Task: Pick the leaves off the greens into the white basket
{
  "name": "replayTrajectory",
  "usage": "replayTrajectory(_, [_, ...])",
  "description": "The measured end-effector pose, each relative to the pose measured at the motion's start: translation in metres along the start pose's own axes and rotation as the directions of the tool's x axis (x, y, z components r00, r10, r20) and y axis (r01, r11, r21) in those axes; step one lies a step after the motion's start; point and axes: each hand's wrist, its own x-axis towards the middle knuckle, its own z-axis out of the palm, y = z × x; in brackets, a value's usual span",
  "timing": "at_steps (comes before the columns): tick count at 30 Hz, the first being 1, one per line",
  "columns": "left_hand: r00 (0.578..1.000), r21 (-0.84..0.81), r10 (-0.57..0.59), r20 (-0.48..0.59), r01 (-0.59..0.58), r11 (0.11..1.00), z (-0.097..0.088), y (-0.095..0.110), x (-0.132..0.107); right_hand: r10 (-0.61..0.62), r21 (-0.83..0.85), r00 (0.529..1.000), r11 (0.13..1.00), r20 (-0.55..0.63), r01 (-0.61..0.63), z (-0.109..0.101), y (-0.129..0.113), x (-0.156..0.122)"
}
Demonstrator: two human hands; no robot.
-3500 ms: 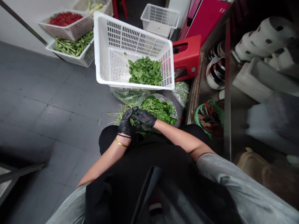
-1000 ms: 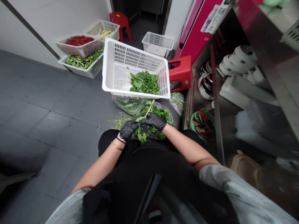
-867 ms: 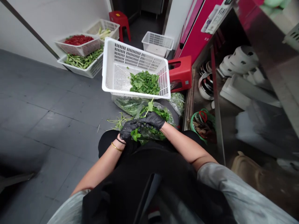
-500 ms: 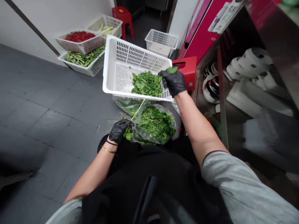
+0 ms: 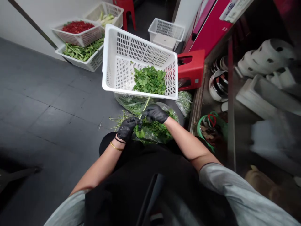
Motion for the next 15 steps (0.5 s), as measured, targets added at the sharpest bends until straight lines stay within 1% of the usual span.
replayTrajectory(1, [0.999,-0.048,-0.013,0.035,0.014,0.999,0.002,-0.001,-0.003,-0.016,0.061,0.994,0.998,-0.112,0.023,-0.005,-0.001,-0.004])
replayTrajectory(2, [0.998,-0.093,-0.011,0.055,0.016,0.996,0.005,-0.001,-0.005,-0.01,0.102,0.982,0.994,-0.191,0.03,-0.01,-0.004,-0.007])
replayTrajectory(3, [0.999,-0.133,0.005,0.051,0.002,0.991,0.007,-0.002,-0.007,0.01,0.124,0.977,0.992,-0.211,0.016,-0.015,-0.008,-0.011])
replayTrajectory(4, [0.999,-0.16,0.028,0.031,-0.023,0.987,0.009,-0.004,-0.008,0.039,0.129,0.984,0.992,-0.176,-0.016,-0.017,-0.011,-0.016])
replayTrajectory(5, [0.999,-0.174,0.051,0.009,-0.049,0.984,0.011,-0.005,-0.009,0.066,0.118,0.992,0.992,-0.105,-0.054,-0.015,-0.014,-0.021])
replayTrajectory(7, [0.996,-0.169,0.081,-0.024,-0.083,0.982,0.014,-0.008,-0.008,0.092,0.088,0.995,0.992,0.024,-0.094,0.001,-0.013,-0.033])
replayTrajectory(8, [0.995,-0.166,0.093,-0.037,-0.097,0.981,0.015,-0.01,-0.007,0.087,0.101,0.996,0.991,0.036,-0.09,0.013,-0.009,-0.039])
replayTrajectory(10, [0.994,-0.194,0.1,-0.042,-0.107,0.975,0.019,-0.013,-0.008,0.075,0.189,0.997,0.979,-0.016,-0.071,0.039,0.003,-0.047])
replayTrajectory(12, [0.998,-0.254,0.059,-0.007,-0.059,0.965,0.023,-0.018,-0.012,0.084,0.272,0.994,0.96,-0.067,-0.063,0.057,0.016,-0.053])
replayTrajectory(14, [0.999,-0.31,-0.009,0.032,0.019,0.95,0.029,-0.022,-0.019,0.084,0.305,0.993,0.951,-0.086,-0.054,0.064,0.025,-0.057])
replayTrajectory(15, [0.999,-0.333,-0.025,0.034,0.035,0.942,0.031,-0.023,-0.022,0.072,0.311,0.991,0.95,-0.113,-0.033,0.064,0.027,-0.059])
